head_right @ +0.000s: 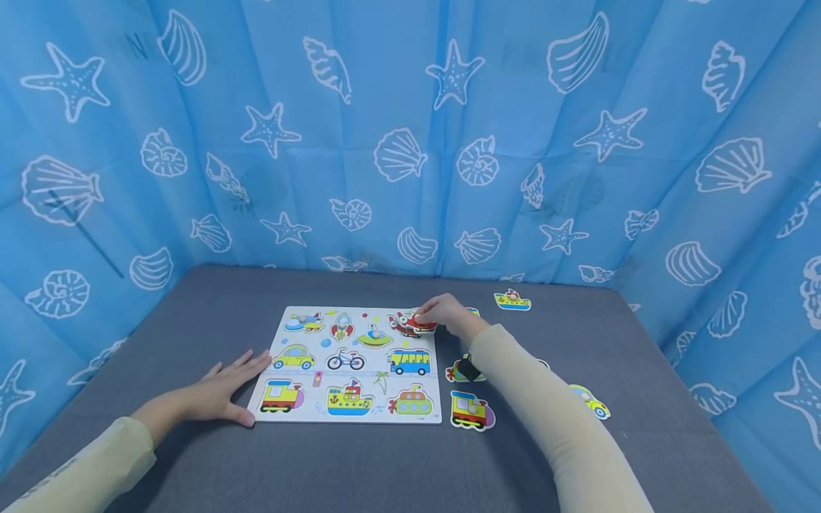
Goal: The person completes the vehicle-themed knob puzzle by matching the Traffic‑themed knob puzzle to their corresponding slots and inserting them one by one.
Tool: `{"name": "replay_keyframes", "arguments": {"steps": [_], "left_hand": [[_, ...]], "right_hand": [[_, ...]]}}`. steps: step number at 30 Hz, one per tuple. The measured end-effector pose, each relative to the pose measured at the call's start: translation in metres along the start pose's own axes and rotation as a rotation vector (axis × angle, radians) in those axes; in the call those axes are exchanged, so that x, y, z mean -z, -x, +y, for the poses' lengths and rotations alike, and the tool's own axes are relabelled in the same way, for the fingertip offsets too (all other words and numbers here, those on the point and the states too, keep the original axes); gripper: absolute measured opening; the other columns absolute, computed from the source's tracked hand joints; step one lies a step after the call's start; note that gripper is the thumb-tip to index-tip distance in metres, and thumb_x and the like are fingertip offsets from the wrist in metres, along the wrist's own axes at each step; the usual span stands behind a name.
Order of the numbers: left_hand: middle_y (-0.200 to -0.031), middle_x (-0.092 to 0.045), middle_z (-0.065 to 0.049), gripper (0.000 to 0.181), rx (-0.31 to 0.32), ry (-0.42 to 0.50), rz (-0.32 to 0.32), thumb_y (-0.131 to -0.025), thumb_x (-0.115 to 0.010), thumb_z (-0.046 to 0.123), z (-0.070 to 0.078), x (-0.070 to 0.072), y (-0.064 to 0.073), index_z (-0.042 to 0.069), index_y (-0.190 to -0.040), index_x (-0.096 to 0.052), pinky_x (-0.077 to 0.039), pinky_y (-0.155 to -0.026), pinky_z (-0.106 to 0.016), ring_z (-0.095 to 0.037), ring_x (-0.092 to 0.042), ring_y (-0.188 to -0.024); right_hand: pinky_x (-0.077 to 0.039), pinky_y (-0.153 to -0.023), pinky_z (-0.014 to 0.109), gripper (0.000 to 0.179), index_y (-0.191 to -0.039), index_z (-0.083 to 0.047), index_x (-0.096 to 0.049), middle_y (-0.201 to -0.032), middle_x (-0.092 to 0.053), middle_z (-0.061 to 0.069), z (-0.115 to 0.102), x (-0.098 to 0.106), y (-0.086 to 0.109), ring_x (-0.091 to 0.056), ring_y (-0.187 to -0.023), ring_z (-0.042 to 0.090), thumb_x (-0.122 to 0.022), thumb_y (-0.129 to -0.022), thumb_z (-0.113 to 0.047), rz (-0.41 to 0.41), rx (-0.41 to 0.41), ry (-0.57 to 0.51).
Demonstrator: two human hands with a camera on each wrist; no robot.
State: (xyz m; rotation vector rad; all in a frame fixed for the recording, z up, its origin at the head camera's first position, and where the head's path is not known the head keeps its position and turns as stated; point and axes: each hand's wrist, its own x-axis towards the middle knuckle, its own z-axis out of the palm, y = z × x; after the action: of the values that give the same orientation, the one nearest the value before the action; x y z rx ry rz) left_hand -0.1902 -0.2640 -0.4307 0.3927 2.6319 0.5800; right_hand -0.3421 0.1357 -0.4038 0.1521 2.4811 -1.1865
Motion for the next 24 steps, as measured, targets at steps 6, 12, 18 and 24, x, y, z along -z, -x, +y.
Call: {"name": "replay_keyframes", "arguments": {"steps": [6, 12, 18, 24], "left_hand": [[-0.16, -0.015, -0.019, 0.115, -0.008, 0.012, -0.003, -0.07, -0.079, 0.057, -0.001, 0.002, 0.0, 0.005, -0.154, -0.02, 0.004, -0.105, -0.072, -0.045, -0.002, -0.145], [-0.16, -0.014, -0.018, 0.116, -0.022, 0.018, -0.008, -0.069, -0.078, 0.059, -0.001, 0.004, 0.0, 0.006, -0.155, -0.02, 0.006, -0.105, -0.072, -0.045, 0.0, -0.145], [-0.16, -0.015, -0.018, 0.116, -0.015, 0.01, -0.001, -0.069, -0.079, 0.057, 0.0, 0.003, 0.001, 0.006, -0.155, -0.02, 0.004, -0.105, -0.072, -0.045, -0.001, -0.145], [-0.16, -0.014, -0.019, 0.117, -0.024, 0.019, -0.007, -0.07, -0.078, 0.06, -0.002, 0.003, -0.001, 0.005, -0.155, -0.019, 0.005, -0.105, -0.072, -0.045, 0.0, -0.145]], "right_hand": [[-0.034, -0.104, 0.058, 0.021, -0.107, -0.003, -0.071, -0.125, -0.06, 0.015, -0.004, -0.01, -0.002, -0.05, -0.12, 0.032, -0.071, -0.09, -0.014, -0.011, 0.007, 0.004], [-0.034, -0.105, 0.057, 0.019, -0.105, -0.003, -0.072, -0.121, -0.062, 0.014, -0.006, -0.019, -0.005, -0.051, -0.119, 0.032, -0.072, -0.089, -0.014, 0.002, -0.005, 0.017], [-0.039, -0.102, 0.049, 0.014, -0.099, -0.002, -0.073, -0.114, -0.063, 0.013, -0.008, -0.026, -0.012, -0.052, -0.108, 0.028, -0.072, -0.088, -0.01, 0.023, -0.028, 0.006], [-0.045, -0.091, 0.042, 0.01, -0.095, -0.003, -0.073, -0.106, -0.063, 0.012, -0.011, -0.031, -0.022, -0.053, -0.098, 0.027, -0.074, -0.087, -0.009, 0.046, -0.066, 0.015]]}}
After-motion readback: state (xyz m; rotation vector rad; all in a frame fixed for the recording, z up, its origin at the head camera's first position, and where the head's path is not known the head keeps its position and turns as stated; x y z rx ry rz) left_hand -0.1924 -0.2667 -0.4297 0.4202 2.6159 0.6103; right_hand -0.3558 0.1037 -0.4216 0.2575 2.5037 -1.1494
